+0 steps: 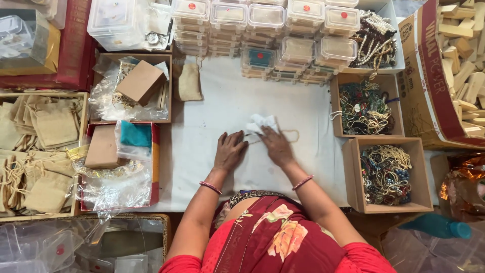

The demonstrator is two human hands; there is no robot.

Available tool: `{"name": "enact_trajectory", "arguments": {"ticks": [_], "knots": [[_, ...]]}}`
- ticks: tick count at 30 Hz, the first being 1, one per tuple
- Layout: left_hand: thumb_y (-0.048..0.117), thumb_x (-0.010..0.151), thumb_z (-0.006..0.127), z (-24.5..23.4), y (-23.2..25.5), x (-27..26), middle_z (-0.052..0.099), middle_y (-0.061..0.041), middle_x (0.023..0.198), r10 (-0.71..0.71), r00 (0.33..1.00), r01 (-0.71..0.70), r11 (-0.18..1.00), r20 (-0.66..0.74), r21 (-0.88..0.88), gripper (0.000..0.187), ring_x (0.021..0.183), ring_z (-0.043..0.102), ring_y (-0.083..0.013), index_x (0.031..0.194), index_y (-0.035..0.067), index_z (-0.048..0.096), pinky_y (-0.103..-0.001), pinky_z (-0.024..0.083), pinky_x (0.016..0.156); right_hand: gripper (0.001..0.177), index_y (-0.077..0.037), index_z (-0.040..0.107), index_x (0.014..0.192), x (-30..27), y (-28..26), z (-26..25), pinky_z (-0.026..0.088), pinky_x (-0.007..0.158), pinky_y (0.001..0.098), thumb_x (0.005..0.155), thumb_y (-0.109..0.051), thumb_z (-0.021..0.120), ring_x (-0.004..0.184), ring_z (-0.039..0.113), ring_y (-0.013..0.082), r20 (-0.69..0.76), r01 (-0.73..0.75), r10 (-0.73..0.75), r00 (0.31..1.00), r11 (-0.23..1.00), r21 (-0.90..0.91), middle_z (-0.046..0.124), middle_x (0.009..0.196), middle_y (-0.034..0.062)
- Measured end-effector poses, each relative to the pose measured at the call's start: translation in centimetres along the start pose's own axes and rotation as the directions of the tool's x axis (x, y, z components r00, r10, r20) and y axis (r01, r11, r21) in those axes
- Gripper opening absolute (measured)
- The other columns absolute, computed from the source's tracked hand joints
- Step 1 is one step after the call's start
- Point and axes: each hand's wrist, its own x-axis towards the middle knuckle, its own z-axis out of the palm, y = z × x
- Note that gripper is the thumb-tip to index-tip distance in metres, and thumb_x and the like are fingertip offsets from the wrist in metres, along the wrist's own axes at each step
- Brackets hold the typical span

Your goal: The person wipes a gold-colored chain with a white cloth on a white table surface. They then place the chain into a small beige pouch and tie it closed. Finally, they place the pouch into a clear plastic container and wipe the container with the cloth.

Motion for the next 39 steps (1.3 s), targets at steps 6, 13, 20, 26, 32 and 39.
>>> {"name": "enact_trajectory", "arguments": {"ticks": [6, 13, 20, 26, 32, 39], "knots": [[0.027, 0.092, 0.071, 0.6, -0.1, -0.1, 0.065, -0.006, 0.132, -0.019, 1.000, 0.019, 1.000, 0.024, 0.019, 0.013, 0.122, 0.060, -0.0224, 0.101, 0.017, 0.075, -0.055, 0.036, 0.114, 0.052, -0.011, 0.067, 0.132, -3.6, 5.1, -2.6, 0.043, 0.106, 0.0454, 0.085, 0.005, 0.051, 0.140, 0.053, 0.0266, -0.012, -0.193, 0.192, 0.981, 0.980, -0.051, 0.057, 0.150, 0.0103], [0.025, 0.100, 0.064, -0.7, 0.5, 0.4, 0.063, -0.007, 0.144, 0.173, 0.985, -0.174, 0.981, 0.024, 0.087, 0.023, 0.132, 0.056, -0.0228, 0.118, 0.011, 0.069, -0.051, 0.035, 0.118, 0.047, -0.008, 0.065, 0.138, -2.3, 3.9, -1.2, 0.041, 0.115, 0.0470, 0.095, 0.003, 0.049, 0.135, 0.052, 0.0349, -0.153, -0.487, 0.496, 0.855, 0.868, 0.090, 0.060, 0.142, 0.0187], [0.037, 0.095, 0.064, -0.2, 0.3, 0.1, 0.060, -0.009, 0.138, 0.153, 0.967, -0.168, 0.984, 0.203, 0.055, 0.044, 0.135, 0.051, -0.0265, 0.127, 0.007, 0.065, -0.059, 0.026, 0.118, 0.046, -0.004, 0.066, 0.131, -0.7, -5.2, -1.4, 0.033, 0.120, 0.0481, 0.089, 0.005, 0.049, 0.138, 0.054, 0.0331, -0.071, -0.054, 0.067, 0.995, 0.984, 0.170, 0.059, 0.147, 0.0182], [0.033, 0.098, 0.064, 0.4, 0.3, -0.3, 0.062, -0.009, 0.142, 0.142, 0.982, -0.158, 0.978, 0.121, 0.133, 0.036, 0.133, 0.054, -0.0235, 0.125, 0.009, 0.067, -0.056, 0.030, 0.118, 0.042, -0.009, 0.071, 0.128, -6.7, 0.3, -3.1, 0.043, 0.105, 0.0459, 0.091, 0.001, 0.053, 0.131, 0.058, 0.0276, 0.005, -0.049, 0.049, 0.999, 0.997, 0.051, 0.063, 0.142, 0.0134], [0.033, 0.098, 0.063, 1.0, 0.9, 0.5, 0.061, -0.009, 0.139, 0.109, 0.984, -0.121, 0.990, 0.140, 0.077, 0.040, 0.131, 0.056, -0.0232, 0.129, 0.009, 0.066, -0.055, 0.031, 0.117, 0.039, -0.011, 0.073, 0.122, -9.5, 4.5, -4.6, 0.047, 0.097, 0.0467, 0.089, -0.001, 0.056, 0.125, 0.064, 0.0270, -0.061, -0.258, 0.254, 0.965, 0.964, -0.067, 0.069, 0.132, 0.0119], [0.044, 0.101, 0.059, -0.2, 2.0, 4.0, 0.062, -0.011, 0.135, 0.276, 0.845, -0.308, 0.951, 0.457, -0.006, 0.045, 0.133, 0.055, -0.0260, 0.127, 0.007, 0.065, -0.057, 0.029, 0.121, 0.043, -0.007, 0.070, 0.129, -3.8, -0.5, -2.5, 0.045, 0.118, 0.0448, 0.092, 0.007, 0.053, 0.129, 0.060, 0.0303, -0.238, -0.149, 0.178, 0.955, 0.980, 0.136, 0.066, 0.133, 0.0179]]}}
